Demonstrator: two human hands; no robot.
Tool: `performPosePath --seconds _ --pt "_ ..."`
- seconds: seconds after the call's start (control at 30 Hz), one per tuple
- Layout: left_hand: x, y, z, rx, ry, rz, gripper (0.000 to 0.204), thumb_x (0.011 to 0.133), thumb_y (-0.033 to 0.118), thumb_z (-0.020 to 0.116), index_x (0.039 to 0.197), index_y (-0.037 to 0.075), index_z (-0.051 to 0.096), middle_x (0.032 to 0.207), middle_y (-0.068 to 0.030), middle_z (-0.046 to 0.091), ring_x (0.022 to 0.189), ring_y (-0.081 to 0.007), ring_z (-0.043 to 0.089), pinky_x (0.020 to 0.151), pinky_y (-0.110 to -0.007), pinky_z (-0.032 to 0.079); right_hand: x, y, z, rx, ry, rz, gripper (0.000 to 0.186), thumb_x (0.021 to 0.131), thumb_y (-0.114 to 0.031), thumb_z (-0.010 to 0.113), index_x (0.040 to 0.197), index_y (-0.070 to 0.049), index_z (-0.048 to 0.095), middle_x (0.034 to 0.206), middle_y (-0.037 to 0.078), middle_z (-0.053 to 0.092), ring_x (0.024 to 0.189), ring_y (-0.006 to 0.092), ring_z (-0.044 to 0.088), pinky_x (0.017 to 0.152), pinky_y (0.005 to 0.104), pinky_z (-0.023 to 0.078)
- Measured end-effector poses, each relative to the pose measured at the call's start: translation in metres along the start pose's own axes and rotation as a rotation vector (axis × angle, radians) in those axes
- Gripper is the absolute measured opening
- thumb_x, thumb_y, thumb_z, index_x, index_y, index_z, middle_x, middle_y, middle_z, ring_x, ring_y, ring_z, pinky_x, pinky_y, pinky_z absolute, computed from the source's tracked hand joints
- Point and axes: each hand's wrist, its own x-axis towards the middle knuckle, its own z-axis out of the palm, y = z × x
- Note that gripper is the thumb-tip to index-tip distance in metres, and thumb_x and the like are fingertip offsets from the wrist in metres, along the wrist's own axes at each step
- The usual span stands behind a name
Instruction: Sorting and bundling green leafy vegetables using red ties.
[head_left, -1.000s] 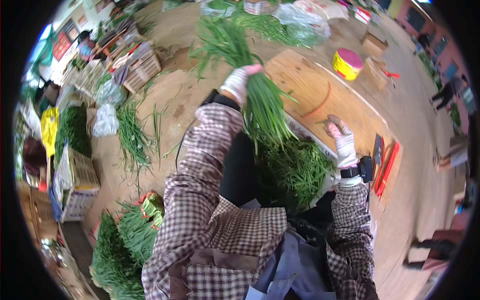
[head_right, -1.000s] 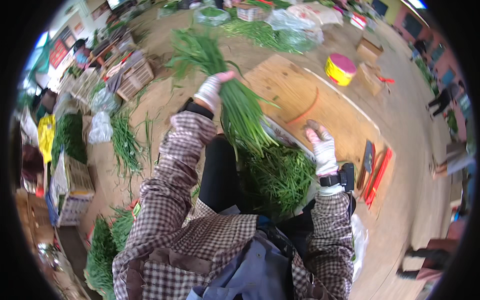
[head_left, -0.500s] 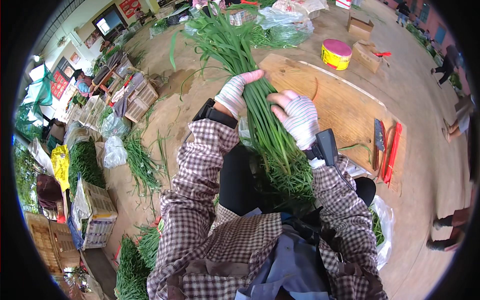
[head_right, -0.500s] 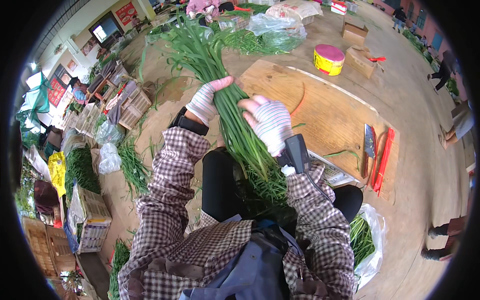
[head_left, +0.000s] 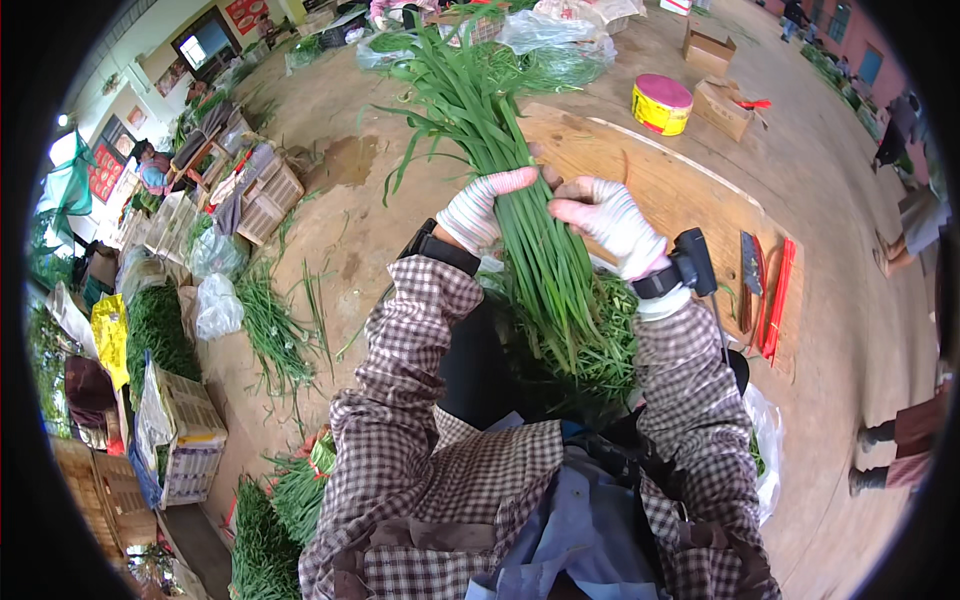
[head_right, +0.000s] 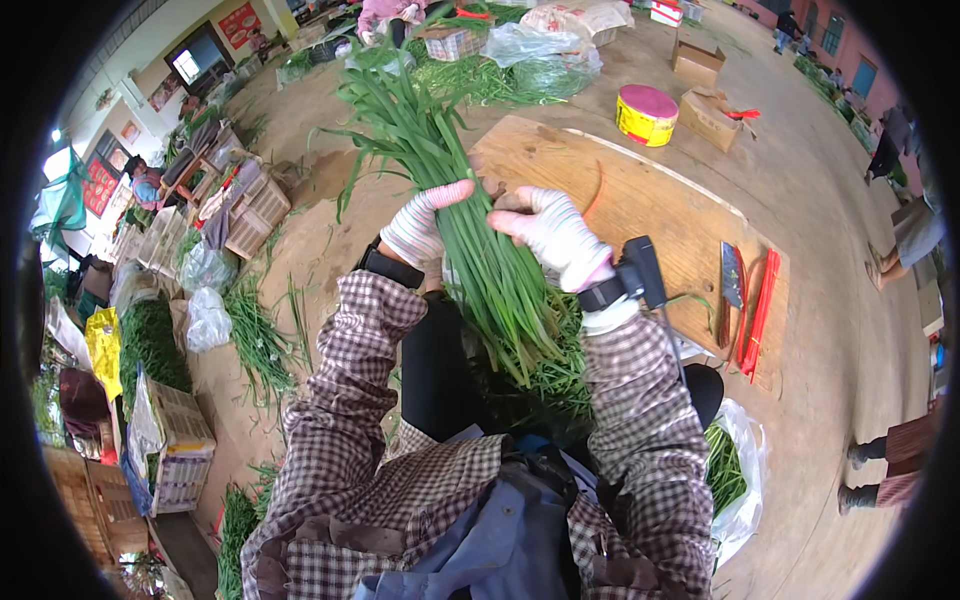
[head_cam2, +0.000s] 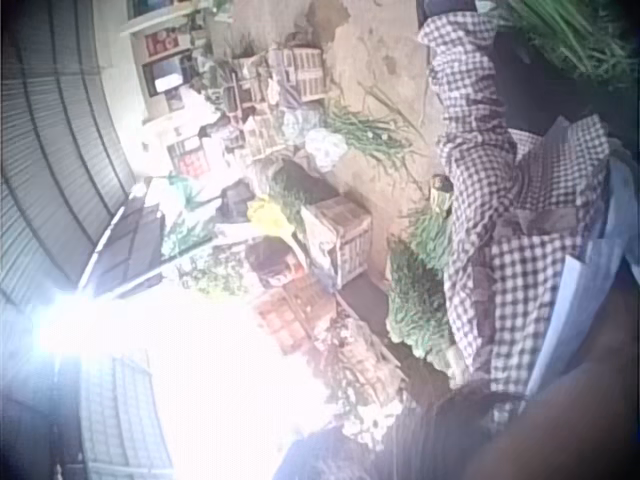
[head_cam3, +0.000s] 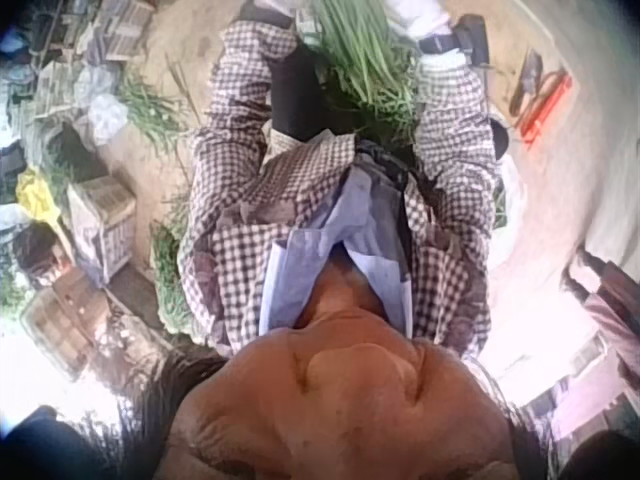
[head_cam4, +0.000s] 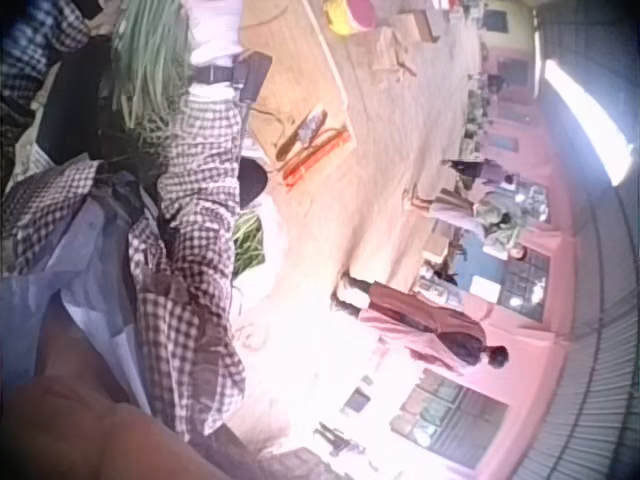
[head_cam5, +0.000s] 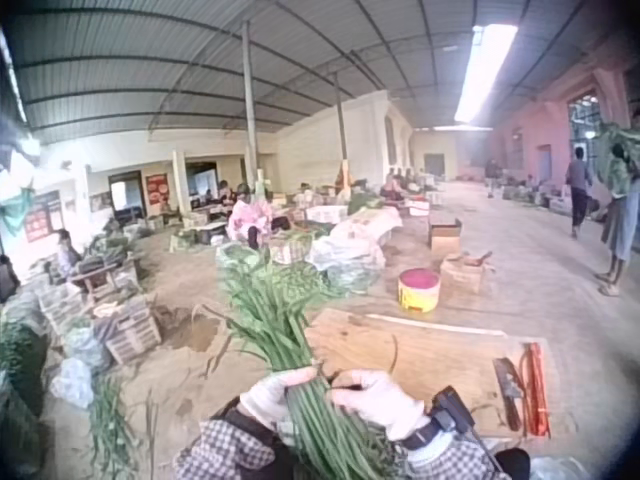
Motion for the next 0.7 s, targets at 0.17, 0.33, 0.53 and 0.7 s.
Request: performPosePath --seconds 0.17,0.33,0.53,0.7 --pt "-0.002 0.002 -0.005 -0.082 -0.042 -0.002 0.043 0.076 0.010 0.070 0.113 0.007 0.050 0.096 -0.0116 0.061 0.091 -0.0281 0.061 0.082 -0.043 0.051 -0.003 0.007 -0.011 0.163 0.023 0.015 0.020 0.082 -0.019 0.068 0.095 -0.004 0.066 0.080 -0.002 0.063 0.060 0.0048 0.050 0.057 0.0186 0.041" --pt "-0.002 -0.003 -0.009 -0.053 -0.034 -0.008 0.046 0.072 0.012 0.073 0.111 0.007 0.051 0.091 -0.0083 0.059 0.088 -0.0277 0.060 0.086 -0.051 0.048 -0.002 -0.015 -0.017 0.108 0.228 -0.167 0.022 0.084 -0.025 0.066 0.093 -0.005 0.064 0.077 -0.003 0.060 0.058 0.0048 0.048 0.053 0.0197 0.038" --pt "-0.005 -0.001 -0.013 -0.073 0.036 -0.005 0.043 0.071 0.012 0.073 0.109 0.007 0.054 0.090 -0.0082 0.059 0.087 -0.0276 0.060 0.085 -0.053 0.048 -0.035 -0.051 -0.024 -0.185 0.093 -0.474 0.022 0.083 -0.025 0.065 0.097 -0.007 0.064 0.083 0.001 0.062 0.072 0.0113 0.056 0.063 0.0245 0.045" --pt "0.002 0.001 -0.015 -0.078 0.011 -0.070 0.038 0.076 0.010 0.069 0.111 0.004 0.054 0.096 -0.0116 0.062 0.089 -0.0254 0.061 0.081 -0.039 0.051 -0.023 -0.021 0.010 -1.473 0.018 -0.526 0.015 0.081 -0.021 0.056 0.092 -0.012 0.060 0.080 0.006 0.059 0.073 0.0283 0.061 0.064 0.0409 0.048"
